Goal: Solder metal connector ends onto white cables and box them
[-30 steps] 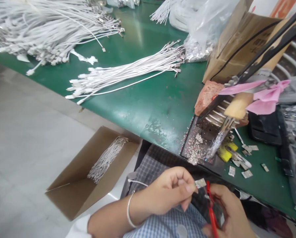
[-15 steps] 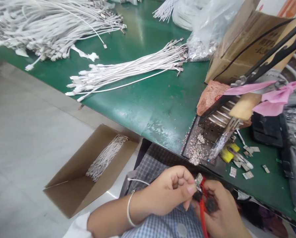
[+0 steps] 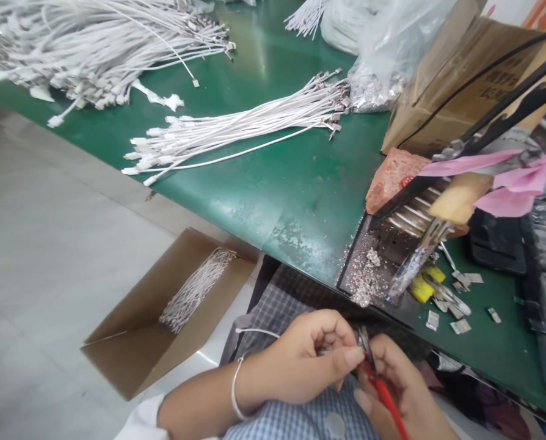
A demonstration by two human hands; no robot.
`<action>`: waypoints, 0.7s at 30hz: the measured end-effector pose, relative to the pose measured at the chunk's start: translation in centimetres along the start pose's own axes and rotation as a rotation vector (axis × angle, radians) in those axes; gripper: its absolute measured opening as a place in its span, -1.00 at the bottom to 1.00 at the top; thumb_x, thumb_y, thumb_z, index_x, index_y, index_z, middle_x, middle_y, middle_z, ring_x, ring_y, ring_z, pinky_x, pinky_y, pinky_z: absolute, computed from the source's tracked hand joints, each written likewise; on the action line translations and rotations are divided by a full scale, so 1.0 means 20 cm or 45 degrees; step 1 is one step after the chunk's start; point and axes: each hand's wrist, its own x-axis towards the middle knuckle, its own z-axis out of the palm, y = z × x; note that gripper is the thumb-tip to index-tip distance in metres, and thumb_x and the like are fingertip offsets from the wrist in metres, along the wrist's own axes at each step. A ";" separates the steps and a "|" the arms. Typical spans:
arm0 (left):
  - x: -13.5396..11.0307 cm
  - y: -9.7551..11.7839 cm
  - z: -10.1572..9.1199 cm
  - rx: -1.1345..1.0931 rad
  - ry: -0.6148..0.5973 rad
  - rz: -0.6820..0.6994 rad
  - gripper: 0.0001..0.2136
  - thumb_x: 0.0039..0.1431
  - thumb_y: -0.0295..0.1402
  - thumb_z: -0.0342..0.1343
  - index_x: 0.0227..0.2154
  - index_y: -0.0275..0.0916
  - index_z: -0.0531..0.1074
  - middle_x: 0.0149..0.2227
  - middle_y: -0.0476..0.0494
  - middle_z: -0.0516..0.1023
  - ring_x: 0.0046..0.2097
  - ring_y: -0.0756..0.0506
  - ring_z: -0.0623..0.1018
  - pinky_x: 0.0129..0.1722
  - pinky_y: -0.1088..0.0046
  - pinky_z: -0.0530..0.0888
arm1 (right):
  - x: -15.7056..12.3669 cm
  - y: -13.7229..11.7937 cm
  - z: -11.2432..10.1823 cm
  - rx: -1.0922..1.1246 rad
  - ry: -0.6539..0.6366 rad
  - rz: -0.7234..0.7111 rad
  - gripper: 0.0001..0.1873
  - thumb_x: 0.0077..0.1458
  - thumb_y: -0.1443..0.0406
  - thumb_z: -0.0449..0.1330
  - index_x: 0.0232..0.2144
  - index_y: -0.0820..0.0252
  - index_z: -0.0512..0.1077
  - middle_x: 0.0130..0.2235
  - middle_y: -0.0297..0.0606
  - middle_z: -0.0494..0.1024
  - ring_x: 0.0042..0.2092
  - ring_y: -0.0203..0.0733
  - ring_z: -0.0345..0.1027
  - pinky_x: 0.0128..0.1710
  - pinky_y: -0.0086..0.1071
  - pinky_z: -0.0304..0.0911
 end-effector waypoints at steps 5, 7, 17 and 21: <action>0.00 -0.05 -0.02 -0.230 -0.105 -0.082 -0.52 0.23 0.09 0.24 -0.33 -0.34 0.43 -0.62 0.04 0.44 -0.60 0.13 0.38 -0.55 0.66 0.28 | 0.06 -0.01 -0.02 -0.489 0.165 -0.387 -0.83 0.21 0.24 0.29 -0.27 0.12 0.34 -0.47 -0.38 0.43 -0.45 -0.31 0.30 -0.43 -0.49 0.23; 0.00 -0.09 -0.02 -0.351 -0.106 -0.004 -0.57 0.24 0.01 0.28 -0.33 -0.34 0.44 -0.58 0.00 0.49 -0.54 0.10 0.46 -0.47 0.65 0.38 | 0.05 -0.01 0.03 -0.386 0.225 -0.300 -0.80 0.23 0.19 0.27 -0.28 0.11 0.32 -0.47 -0.38 0.41 -0.46 -0.31 0.28 -0.44 -0.48 0.21; -0.02 -0.19 0.01 -0.493 0.014 0.210 -0.67 0.26 -0.14 0.32 -0.34 -0.35 0.45 -0.52 -0.06 0.58 -0.44 0.06 0.59 -0.37 0.63 0.50 | 0.06 -0.13 0.22 0.554 0.046 0.306 -0.40 0.09 -0.19 0.33 -0.38 0.13 0.20 -0.50 -0.50 0.17 -0.50 -0.44 -0.17 -0.49 -0.49 -0.19; -0.02 -0.24 0.02 -0.517 0.003 0.226 -0.63 0.25 -0.08 0.30 -0.35 -0.35 0.46 -0.56 -0.04 0.55 -0.49 0.06 0.56 -0.40 0.61 0.50 | 0.07 -0.09 0.20 0.593 0.078 0.356 -0.39 -0.05 -0.19 0.42 -0.37 0.13 0.31 -0.50 -0.48 0.16 -0.48 -0.42 -0.11 -0.47 -0.48 -0.12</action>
